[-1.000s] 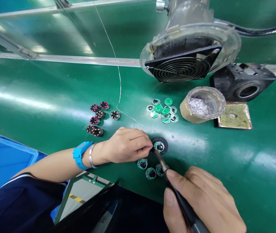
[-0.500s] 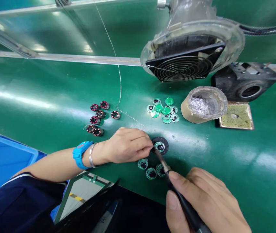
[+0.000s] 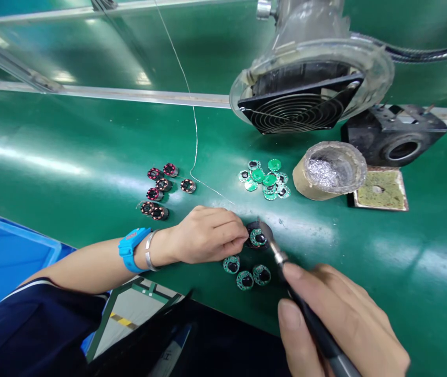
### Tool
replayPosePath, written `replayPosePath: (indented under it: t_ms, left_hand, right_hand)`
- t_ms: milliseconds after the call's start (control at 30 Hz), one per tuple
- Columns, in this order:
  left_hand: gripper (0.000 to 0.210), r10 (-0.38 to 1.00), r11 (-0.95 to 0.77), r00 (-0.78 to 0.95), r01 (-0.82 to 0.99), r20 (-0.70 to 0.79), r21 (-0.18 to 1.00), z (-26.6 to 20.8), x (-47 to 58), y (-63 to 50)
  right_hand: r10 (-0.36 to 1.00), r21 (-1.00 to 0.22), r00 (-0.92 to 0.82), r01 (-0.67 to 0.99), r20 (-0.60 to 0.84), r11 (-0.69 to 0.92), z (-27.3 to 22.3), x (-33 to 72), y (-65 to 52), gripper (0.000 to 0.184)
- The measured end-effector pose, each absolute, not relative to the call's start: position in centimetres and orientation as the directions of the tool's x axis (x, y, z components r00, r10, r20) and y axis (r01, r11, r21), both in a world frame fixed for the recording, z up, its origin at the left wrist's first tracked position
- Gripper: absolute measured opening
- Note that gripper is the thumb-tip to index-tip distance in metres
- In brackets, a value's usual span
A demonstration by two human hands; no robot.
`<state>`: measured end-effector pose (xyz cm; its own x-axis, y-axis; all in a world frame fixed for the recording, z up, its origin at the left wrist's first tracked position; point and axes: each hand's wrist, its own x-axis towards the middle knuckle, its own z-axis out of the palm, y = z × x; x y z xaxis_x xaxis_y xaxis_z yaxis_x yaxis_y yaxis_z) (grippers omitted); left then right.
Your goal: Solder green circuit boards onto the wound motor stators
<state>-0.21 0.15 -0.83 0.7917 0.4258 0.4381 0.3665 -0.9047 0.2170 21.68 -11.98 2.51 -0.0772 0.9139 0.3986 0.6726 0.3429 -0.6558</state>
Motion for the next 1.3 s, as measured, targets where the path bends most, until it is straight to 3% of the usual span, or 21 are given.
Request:
replayPosePath:
  t_ms: [100, 333, 433, 567, 700, 933, 1067, 1300]
  left_hand:
    - [0.02, 0.427, -0.904, 0.797, 0.362, 0.428, 0.228, -0.8, -0.2, 0.2]
    - [0.025, 0.397, -0.917, 0.823, 0.34, 0.406, 0.208, -0.7, -0.1, 0.4]
    - [0.017, 0.481, -0.847, 0.808, 0.328, 0.34, 0.418, -0.5, -0.2, 0.4]
    - [0.008, 0.614, -0.566, 0.77, 0.279, 0.171, 0.776, 0.1, -0.2, 0.4]
    - [0.007, 0.683, -0.312, 0.73, 0.278, 0.011, 0.909, 0.6, 0.4, 0.3]
    - [0.01, 0.673, -0.041, 0.709, 0.322, -0.212, 0.946, 0.3, 0.8, 0.0]
    - [0.01, 0.647, 0.078, 0.715, 0.286, -0.266, 0.955, 0.2, 0.7, 0.2]
    - [0.007, 0.628, 0.111, 0.716, 0.307, -0.306, 0.945, 0.2, 0.2, 0.5]
  right_hand:
    - [0.891, -0.626, 0.006, 0.714, 0.454, 0.314, 1.9, 20.8, -10.7, 0.052]
    - [0.813, -0.47, -0.308, 0.692, 0.494, 0.548, 0.3, 20.5, -6.7, 0.04]
    - [0.81, -0.47, -0.304, 0.69, 0.502, 0.551, 0.2, 20.7, -6.4, 0.041]
    - [0.818, -0.503, -0.267, 0.679, 0.509, 0.535, 0.0, 20.6, -6.7, 0.043]
    - [0.821, -0.515, -0.249, 0.676, 0.513, 0.527, -0.3, 20.6, -7.0, 0.043]
    - [0.772, -0.476, -0.287, 0.65, 0.567, 0.592, -0.8, 20.6, -7.0, 0.06]
    - [0.753, -0.441, -0.314, 0.656, 0.579, 0.613, -0.7, 20.6, -7.0, 0.057]
    - [0.741, -0.448, -0.345, 0.625, 0.576, 0.639, -0.8, 20.6, -7.0, 0.056]
